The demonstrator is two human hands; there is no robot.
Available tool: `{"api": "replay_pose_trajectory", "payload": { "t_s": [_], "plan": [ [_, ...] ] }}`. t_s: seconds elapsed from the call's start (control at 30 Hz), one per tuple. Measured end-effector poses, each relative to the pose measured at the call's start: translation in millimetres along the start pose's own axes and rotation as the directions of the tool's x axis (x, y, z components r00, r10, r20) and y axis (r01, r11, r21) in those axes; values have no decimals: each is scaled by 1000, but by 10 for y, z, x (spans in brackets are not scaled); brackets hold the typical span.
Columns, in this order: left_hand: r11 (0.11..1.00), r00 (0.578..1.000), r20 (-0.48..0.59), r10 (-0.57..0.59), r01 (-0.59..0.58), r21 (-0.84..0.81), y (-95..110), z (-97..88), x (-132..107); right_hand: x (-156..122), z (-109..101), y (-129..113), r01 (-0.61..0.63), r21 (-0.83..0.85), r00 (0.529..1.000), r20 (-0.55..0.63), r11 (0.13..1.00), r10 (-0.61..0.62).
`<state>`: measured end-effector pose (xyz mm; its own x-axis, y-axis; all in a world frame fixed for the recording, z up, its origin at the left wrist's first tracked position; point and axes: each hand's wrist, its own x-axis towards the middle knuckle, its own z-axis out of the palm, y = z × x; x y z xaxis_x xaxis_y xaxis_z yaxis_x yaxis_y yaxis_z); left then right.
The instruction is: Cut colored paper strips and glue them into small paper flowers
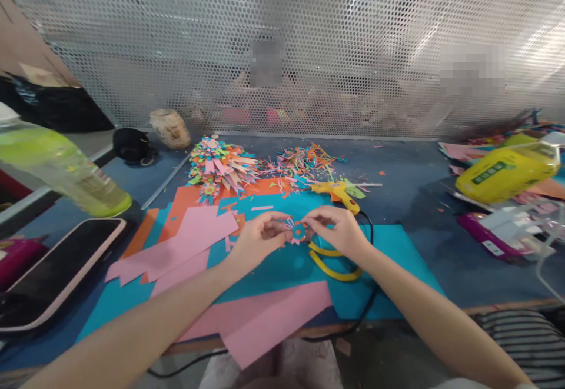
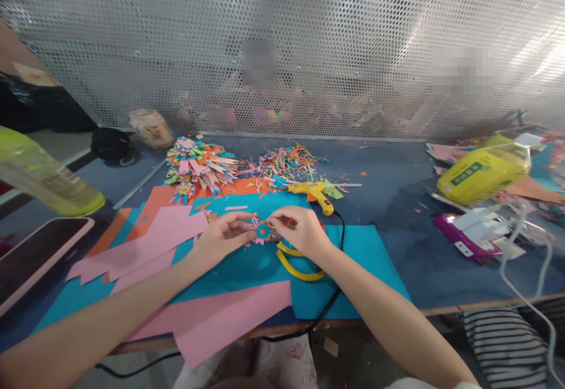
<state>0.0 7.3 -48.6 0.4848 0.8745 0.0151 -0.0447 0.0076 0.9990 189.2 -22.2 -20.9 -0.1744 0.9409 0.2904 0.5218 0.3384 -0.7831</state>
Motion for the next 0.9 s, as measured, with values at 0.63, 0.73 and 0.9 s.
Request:
{"api": "replay_pose_trajectory", "payload": {
  "t_s": [0.63, 0.73, 0.9],
  "plan": [
    [1000, 999, -49, 10, -9, 8, 32, 23, 0, 43, 38, 76, -179, 306, 982, 115, 935, 150],
    [1000, 998, -59, 8, -8, 4, 28, 15, 4, 50, 32, 98, -149, 255, 988, 71, 955, 135],
    [999, 998, -63, -18, 16, -36, 36, 13, 4, 43, 7, 91, -132, 224, 991, 17, 966, 131]
  ]
}}
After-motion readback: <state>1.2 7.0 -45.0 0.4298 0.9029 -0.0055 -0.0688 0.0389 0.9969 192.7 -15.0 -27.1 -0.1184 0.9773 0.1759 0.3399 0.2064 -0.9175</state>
